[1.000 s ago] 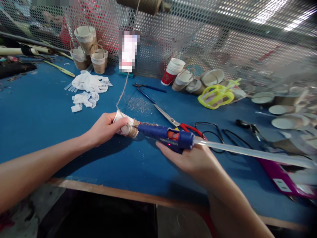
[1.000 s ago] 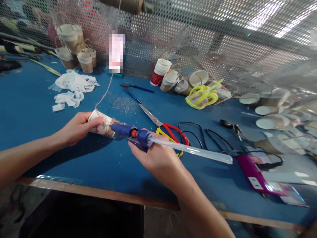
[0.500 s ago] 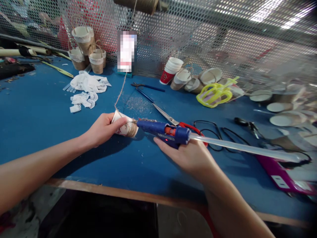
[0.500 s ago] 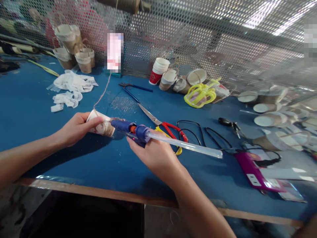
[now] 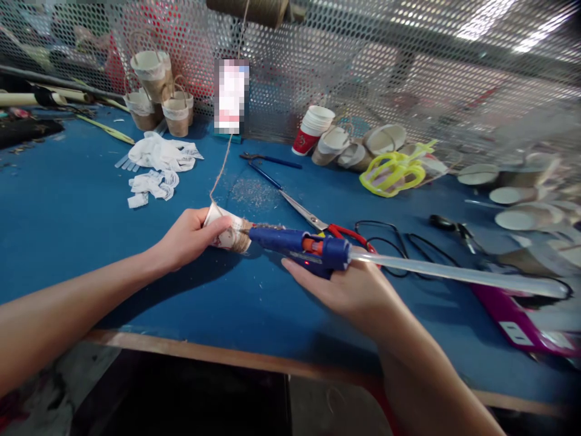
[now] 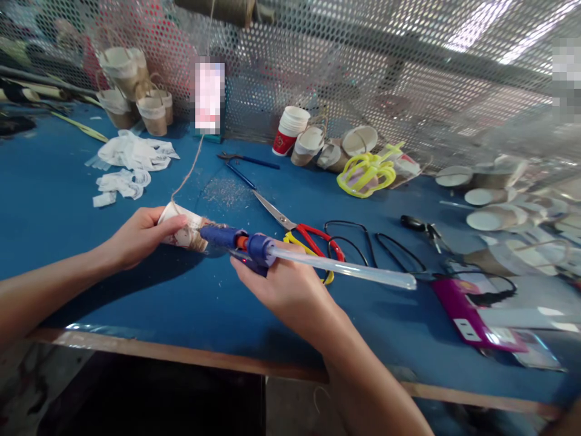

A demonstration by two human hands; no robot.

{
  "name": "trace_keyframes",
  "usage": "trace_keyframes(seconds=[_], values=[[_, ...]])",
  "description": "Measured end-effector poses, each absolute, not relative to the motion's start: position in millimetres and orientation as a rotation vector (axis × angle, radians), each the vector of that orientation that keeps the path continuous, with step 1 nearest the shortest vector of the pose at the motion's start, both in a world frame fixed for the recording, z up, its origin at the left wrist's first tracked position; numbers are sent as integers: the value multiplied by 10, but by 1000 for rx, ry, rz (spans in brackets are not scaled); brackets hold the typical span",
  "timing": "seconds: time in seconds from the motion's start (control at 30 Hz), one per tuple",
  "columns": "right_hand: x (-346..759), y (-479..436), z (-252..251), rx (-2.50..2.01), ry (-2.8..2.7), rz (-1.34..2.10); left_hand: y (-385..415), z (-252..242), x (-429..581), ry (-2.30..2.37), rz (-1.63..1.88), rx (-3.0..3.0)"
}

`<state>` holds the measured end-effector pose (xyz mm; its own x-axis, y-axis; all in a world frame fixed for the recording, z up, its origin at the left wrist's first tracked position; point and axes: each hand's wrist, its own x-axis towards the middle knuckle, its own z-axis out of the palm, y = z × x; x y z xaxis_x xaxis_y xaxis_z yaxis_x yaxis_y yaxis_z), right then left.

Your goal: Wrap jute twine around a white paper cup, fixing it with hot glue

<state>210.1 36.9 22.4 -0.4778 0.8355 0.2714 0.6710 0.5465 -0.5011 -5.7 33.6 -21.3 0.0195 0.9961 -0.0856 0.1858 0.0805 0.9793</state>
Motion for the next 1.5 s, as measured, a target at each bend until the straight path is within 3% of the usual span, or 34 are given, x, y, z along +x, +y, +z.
trace_keyframes(seconds=[1.5], values=[[2145,430,283,-1473,-2295,501,252,-163,-62,1485,930,1644]])
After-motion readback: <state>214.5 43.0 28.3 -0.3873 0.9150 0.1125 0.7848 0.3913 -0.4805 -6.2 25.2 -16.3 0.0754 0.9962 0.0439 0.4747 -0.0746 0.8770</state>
